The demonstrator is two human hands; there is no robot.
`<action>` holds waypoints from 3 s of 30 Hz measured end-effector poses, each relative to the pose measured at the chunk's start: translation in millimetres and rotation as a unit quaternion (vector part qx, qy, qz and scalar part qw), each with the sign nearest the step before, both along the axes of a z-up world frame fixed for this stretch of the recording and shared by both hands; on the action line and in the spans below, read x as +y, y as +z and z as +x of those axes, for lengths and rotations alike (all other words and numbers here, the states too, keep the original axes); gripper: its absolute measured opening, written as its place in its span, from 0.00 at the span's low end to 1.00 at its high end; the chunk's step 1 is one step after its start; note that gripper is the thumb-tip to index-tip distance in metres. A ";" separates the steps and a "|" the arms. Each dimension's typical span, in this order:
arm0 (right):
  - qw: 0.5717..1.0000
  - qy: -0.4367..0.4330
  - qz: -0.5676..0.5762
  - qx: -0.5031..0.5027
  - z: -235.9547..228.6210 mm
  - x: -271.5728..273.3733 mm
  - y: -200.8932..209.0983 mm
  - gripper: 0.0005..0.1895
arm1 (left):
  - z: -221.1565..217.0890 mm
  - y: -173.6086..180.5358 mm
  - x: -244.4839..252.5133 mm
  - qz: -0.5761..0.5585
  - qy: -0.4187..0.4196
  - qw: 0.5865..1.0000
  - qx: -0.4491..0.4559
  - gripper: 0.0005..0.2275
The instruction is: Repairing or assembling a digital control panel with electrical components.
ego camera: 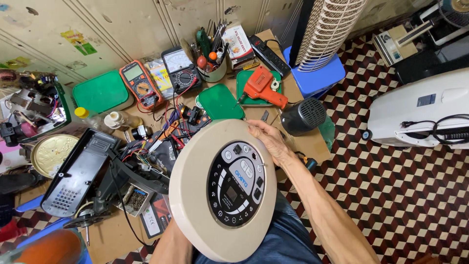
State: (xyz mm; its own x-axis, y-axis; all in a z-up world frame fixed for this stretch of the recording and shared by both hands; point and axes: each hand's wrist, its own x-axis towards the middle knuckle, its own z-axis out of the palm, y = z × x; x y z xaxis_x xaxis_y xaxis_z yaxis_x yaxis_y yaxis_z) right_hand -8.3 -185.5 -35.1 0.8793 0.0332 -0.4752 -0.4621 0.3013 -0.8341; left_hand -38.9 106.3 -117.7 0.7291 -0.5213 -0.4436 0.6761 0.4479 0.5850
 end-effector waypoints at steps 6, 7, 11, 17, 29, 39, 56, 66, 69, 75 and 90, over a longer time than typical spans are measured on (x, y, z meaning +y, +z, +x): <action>0.999 -0.040 0.004 0.002 4.4 -8.3 -0.3 0.41 | 1.7 -4.6 1.0 0.004 0.002 1.000 -0.008 0.13; 0.999 -0.038 0.004 0.003 3.7 -6.1 2.6 0.41 | 1.1 -4.9 0.0 0.004 0.003 1.000 -0.009 0.13; 0.992 -0.084 -0.098 0.020 -4.5 5.9 13.0 0.44 | 2.9 -4.8 -7.5 0.001 0.004 1.000 -0.015 0.13; 0.986 -0.058 -0.150 0.049 -29.8 28.0 43.8 0.43 | -12.5 -13.1 0.2 0.009 0.030 0.999 -0.014 0.13; 0.974 0.092 -0.205 0.001 -19.4 31.1 103.3 0.44 | -47.4 -27.1 16.2 0.021 0.090 0.996 -0.007 0.13; 0.999 -0.033 0.006 -0.002 -43.2 48.5 79.6 0.32 | -49.0 -16.9 42.3 0.039 0.134 0.990 -0.027 0.13; 0.997 -0.039 0.026 -0.063 -54.3 41.8 96.8 0.37 | -47.9 -10.5 36.7 0.041 0.127 0.989 -0.056 0.13; 0.998 -0.017 -0.003 -0.053 -58.0 33.3 85.0 0.35 | -47.0 -13.4 38.6 0.040 0.121 0.990 -0.067 0.13; 0.999 -0.030 -0.007 -0.044 -56.4 38.6 93.1 0.36 | -46.7 -15.1 41.7 0.043 0.122 0.989 -0.069 0.13; 0.997 -0.058 0.010 -0.041 -57.9 43.6 88.7 0.34 | -43.2 -18.5 44.1 0.044 0.110 0.990 -0.074 0.13; 0.998 -0.063 -0.005 -0.008 -59.7 41.0 77.2 0.34 | -37.7 -16.0 40.3 0.042 0.087 0.992 -0.087 0.14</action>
